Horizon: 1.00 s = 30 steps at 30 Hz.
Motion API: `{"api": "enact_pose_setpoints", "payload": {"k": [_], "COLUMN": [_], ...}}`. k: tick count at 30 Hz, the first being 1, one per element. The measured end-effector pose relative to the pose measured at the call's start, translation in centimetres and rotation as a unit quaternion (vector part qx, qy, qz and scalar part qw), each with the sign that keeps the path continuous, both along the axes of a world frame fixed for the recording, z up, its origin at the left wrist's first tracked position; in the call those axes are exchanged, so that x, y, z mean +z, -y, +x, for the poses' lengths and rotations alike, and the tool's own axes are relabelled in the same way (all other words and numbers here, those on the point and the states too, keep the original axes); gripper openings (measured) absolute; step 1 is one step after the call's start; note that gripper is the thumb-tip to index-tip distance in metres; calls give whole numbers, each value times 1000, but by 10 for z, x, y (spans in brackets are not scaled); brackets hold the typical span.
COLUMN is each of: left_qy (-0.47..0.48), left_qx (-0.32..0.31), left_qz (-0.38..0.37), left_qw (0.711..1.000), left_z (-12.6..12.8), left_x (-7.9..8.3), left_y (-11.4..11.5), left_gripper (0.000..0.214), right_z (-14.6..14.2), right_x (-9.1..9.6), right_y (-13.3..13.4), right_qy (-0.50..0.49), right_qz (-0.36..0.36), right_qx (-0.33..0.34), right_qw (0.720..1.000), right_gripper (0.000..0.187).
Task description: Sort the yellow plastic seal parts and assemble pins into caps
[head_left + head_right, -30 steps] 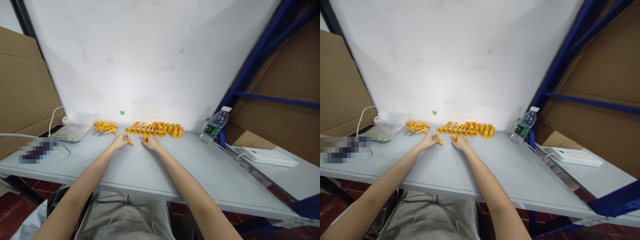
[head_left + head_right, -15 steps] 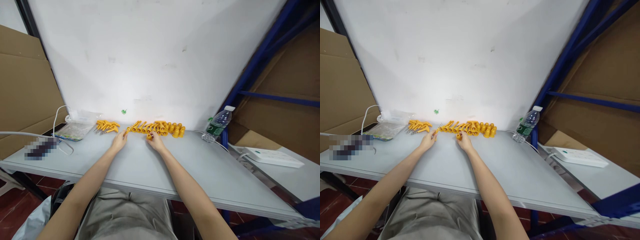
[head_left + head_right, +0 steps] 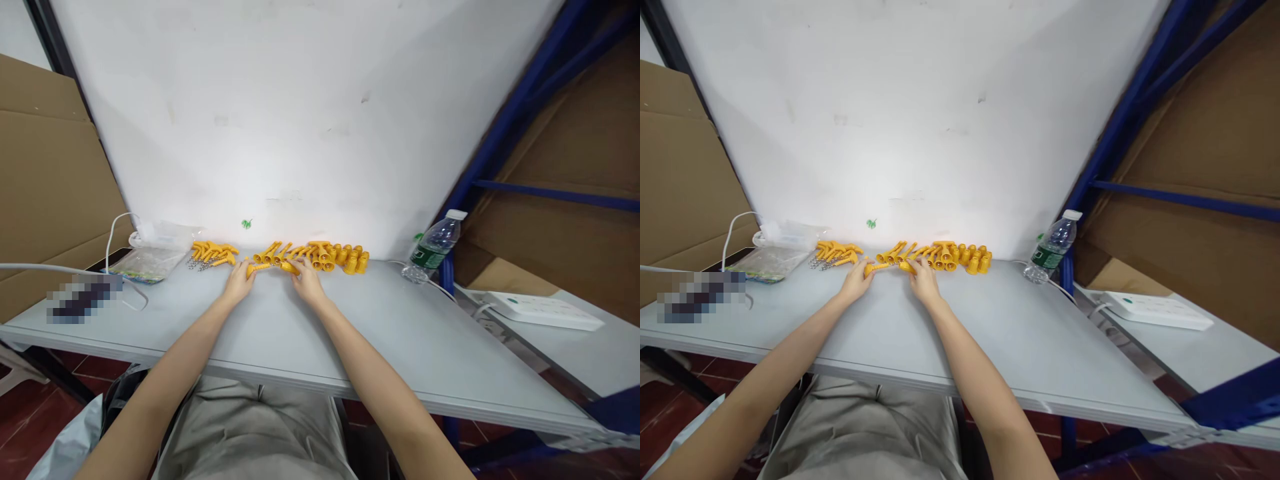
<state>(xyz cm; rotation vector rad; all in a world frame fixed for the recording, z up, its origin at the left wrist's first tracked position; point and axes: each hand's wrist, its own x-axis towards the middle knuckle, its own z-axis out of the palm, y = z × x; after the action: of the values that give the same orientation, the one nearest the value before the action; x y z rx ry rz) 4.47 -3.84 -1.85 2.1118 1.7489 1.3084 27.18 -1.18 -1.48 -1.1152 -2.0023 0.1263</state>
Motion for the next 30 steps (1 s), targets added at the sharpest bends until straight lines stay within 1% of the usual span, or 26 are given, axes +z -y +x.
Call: {"api": "enact_pose_setpoints", "payload": {"k": [3,5,9,15,18,21,23,27,30], "left_qy": [0,-4,-12,-30,-36,-45,-54,-87,-98], "left_qx": [0,0,-1,9,3,-18,-32,-60,-68], "left_qz": [8,16,29,34,21,4,-6,-15,-28], "left_qw": [1000,1000,1000,999,999,999,998,994,992], "left_z": [0,-1,-2,-5,-4,-3,-2,-2,-3], "left_x": [-1,-1,-4,-3,-1,2,3,5,6], "left_y": [-1,-2,-3,-1,1,3,4,5,6], "left_gripper": [29,29,28,28,28,26,26,28,30], "right_z": [4,6,4,4,6,6,4,-1,-1], "right_x": [-2,-3,-2,0,0,0,3,9,11], "right_y": [-3,-5,-4,-1,-2,-1,2,9,9], "right_qy": [-4,-12,-32,-18,-4,10,29,75,74], "right_qz": [-7,-5,17,14,20,21,18,20,19], "right_qx": [-44,-57,-34,-12,-18,-28,-15,55,93], "right_qw": [999,998,999,1000,1000,999,999,995,993], "right_gripper": [44,42,42,41,44,45,44,42,43]}}
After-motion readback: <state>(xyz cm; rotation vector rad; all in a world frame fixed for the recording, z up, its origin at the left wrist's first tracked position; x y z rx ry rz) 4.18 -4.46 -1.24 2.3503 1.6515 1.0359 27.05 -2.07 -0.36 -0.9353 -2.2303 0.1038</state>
